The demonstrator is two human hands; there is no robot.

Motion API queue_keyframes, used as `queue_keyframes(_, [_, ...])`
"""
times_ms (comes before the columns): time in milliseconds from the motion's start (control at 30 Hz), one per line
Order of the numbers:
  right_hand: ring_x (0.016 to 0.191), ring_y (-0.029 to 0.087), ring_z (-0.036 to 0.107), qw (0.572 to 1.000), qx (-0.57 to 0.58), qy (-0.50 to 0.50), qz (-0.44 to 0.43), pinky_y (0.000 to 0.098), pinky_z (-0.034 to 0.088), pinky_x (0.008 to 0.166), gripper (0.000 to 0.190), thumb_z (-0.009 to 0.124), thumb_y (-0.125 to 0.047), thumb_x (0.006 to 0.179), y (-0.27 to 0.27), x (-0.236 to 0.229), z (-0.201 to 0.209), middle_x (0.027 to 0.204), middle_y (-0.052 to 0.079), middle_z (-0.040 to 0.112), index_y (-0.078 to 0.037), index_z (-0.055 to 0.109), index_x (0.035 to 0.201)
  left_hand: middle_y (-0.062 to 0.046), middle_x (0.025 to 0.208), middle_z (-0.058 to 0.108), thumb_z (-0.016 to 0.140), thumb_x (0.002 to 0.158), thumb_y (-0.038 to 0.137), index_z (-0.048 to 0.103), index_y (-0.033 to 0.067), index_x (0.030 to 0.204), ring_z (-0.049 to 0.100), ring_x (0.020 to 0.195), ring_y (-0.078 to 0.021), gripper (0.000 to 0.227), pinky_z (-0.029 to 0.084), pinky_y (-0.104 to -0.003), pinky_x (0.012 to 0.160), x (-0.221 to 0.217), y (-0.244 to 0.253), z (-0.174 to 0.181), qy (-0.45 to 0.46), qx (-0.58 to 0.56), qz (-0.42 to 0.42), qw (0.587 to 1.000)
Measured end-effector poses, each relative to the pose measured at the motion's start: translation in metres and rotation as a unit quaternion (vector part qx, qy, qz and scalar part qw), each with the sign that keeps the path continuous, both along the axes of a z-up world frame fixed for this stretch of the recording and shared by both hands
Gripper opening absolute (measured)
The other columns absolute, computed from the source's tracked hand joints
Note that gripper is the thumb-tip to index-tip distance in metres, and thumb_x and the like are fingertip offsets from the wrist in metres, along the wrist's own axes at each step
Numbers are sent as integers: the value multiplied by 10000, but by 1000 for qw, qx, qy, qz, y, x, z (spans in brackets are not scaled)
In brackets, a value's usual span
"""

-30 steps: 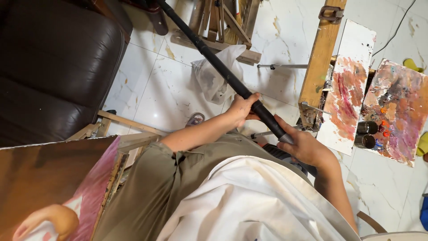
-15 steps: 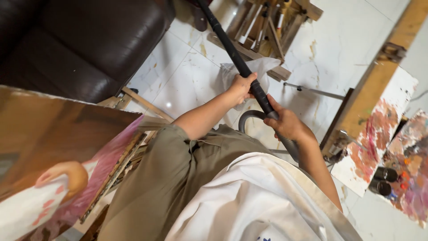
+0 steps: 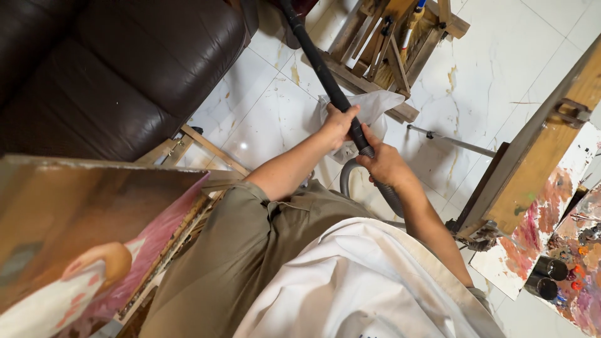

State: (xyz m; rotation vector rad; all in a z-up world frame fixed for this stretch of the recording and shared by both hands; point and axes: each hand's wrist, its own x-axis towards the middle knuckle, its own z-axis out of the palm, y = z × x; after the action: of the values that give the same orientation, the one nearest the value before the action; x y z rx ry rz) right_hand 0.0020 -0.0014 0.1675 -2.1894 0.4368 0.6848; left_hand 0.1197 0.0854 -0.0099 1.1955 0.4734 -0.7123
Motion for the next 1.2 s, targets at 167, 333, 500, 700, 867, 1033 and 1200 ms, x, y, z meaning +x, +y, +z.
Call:
queue_keyframes(167, [501,209,649,1000,-16,1,0,381,582,520,898,697,-166,856,1,13,-14,817,130,710,-300,251,1624,-167,1187,559,679,900,234,110,141,1477,691,837,-263,815,653,-449,610,12,2,10,13,16,-24,1000])
queue_keyframes(333, [501,216,649,1000,-16,4,-6,373,582,529,903,706,-175,859,-3,31,-19,810,135,709,-299,244,1625,-168,1175,547,668,899,186,202,99,1406,681,831,-257,693,656,-462,593,30,-1,8,6,1,-21,1000])
queue_keyframes(500, [497,214,647,999,-30,6,-16,370,578,539,897,701,-172,864,-10,48,-15,815,137,708,-301,245,1626,-164,1178,550,685,918,176,202,87,1396,670,862,-230,685,666,-433,619,48,-16,2,-17,9,-21,1000])
queue_keyframes(700, [484,208,633,999,-6,-7,-40,362,579,555,886,698,-163,858,-19,68,-16,786,155,712,-292,270,1623,-148,1142,558,681,907,203,195,113,1412,662,826,-230,706,638,-427,599,71,-22,1,-3,13,-31,999])
queue_keyframes(867, [480,226,619,999,-3,-20,-30,367,574,566,886,705,-167,855,-27,86,-21,797,161,698,-281,276,1621,-168,1138,557,681,892,169,180,98,1410,658,812,-239,723,634,-433,604,92,-27,1,-13,-3,-27,1000])
queue_keyframes(1033, [473,228,634,999,10,-5,-53,382,579,552,885,698,-168,852,-30,104,-15,803,150,698,-285,270,1617,-170,1156,545,675,893,176,156,95,1408,665,827,-246,736,659,-453,639,115,-35,-2,-9,-9,-39,999])
queue_keyframes(1200, [489,229,622,997,17,11,-73,404,578,507,896,688,-169,854,-28,119,-9,807,141,677,-302,249,1624,-165,1160,553,697,877,171,124,135,1438,676,838,-245,803,658,-467,667,136,-37,-12,-11,-8,-59,998])
